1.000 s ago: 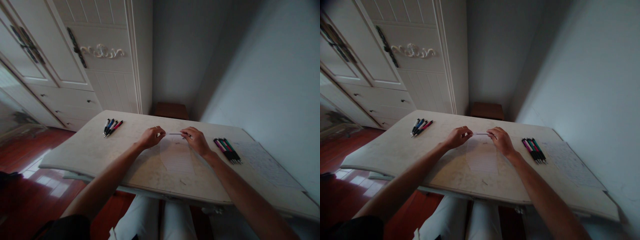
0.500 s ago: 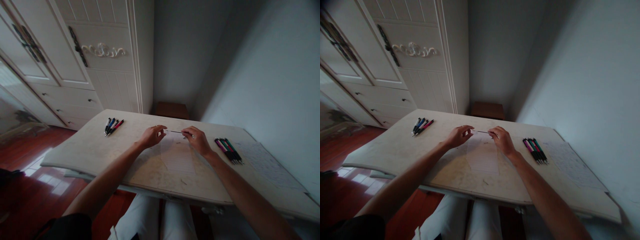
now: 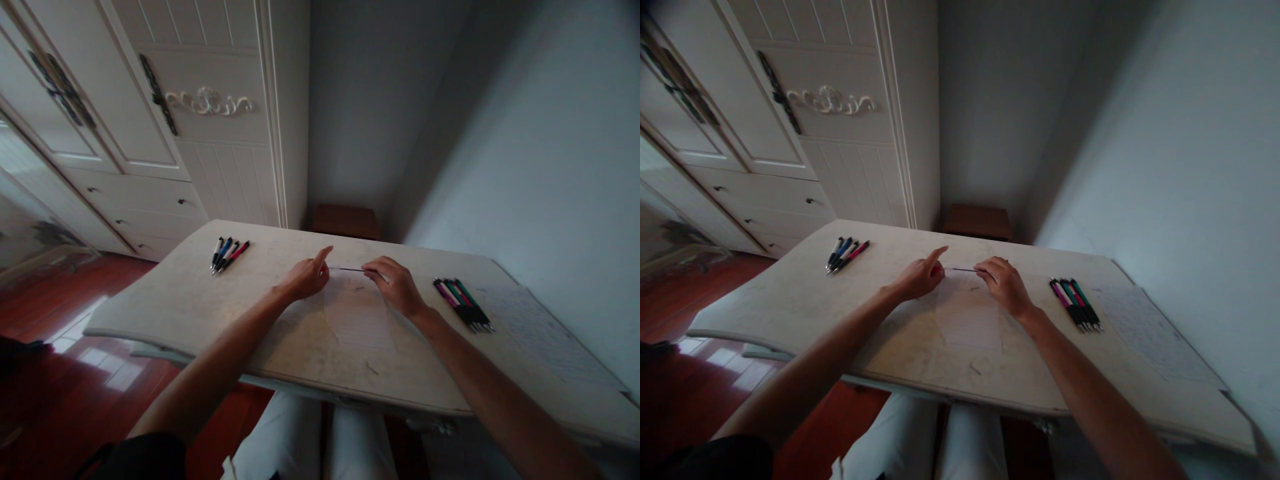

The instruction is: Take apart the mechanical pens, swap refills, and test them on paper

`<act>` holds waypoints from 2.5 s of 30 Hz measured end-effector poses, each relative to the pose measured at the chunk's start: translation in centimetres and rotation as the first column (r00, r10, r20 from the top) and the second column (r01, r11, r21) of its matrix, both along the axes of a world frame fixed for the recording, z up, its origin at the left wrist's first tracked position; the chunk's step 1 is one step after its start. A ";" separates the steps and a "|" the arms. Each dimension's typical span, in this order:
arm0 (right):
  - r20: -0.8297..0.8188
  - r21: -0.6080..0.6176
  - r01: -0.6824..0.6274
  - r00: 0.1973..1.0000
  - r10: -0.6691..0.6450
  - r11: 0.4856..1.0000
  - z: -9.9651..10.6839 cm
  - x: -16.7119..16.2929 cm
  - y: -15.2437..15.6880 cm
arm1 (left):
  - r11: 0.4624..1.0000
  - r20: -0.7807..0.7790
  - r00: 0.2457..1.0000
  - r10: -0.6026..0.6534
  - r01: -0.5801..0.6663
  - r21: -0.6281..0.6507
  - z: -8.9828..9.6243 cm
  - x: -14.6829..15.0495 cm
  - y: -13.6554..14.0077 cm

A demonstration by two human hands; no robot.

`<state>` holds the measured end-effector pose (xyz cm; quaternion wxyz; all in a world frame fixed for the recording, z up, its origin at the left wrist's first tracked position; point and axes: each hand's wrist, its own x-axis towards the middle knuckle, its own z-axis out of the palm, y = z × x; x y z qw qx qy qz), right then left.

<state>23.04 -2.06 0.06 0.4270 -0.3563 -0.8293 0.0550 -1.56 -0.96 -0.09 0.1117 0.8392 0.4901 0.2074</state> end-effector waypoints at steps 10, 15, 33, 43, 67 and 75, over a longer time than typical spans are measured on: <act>0.032 0.025 -0.006 0.999 0.005 1.000 -0.1 -0.2 -0.1 | 0.999 -0.046 0.999 0.029 -0.029 0.019 0.1 0.4 -0.1; 0.052 0.047 -0.007 0.999 0.005 0.999 -0.1 -0.3 -0.2 | 1.000 -0.068 0.997 0.019 -0.018 0.020 0.1 0.7 -0.2; 0.085 0.135 -0.048 0.996 0.037 0.990 0.6 -0.8 -0.8 | 0.987 -0.179 0.984 -0.016 0.043 0.152 0.0 1.1 -0.4; 0.101 0.104 -0.021 0.995 0.010 0.994 1.2 -0.2 -0.8 | 0.966 0.011 0.991 -0.131 0.125 0.225 0.0 1.3 -0.5; 0.058 0.075 -0.041 0.998 0.037 0.996 0.3 -1.3 -1.2 | 0.932 -0.064 0.960 -0.271 0.279 0.233 -1.0 1.5 -0.2; -0.051 0.039 -0.002 0.999 0.004 0.999 0.2 -1.6 -1.2 | 0.948 -0.002 0.960 -0.278 0.275 0.161 -0.6 1.6 -0.6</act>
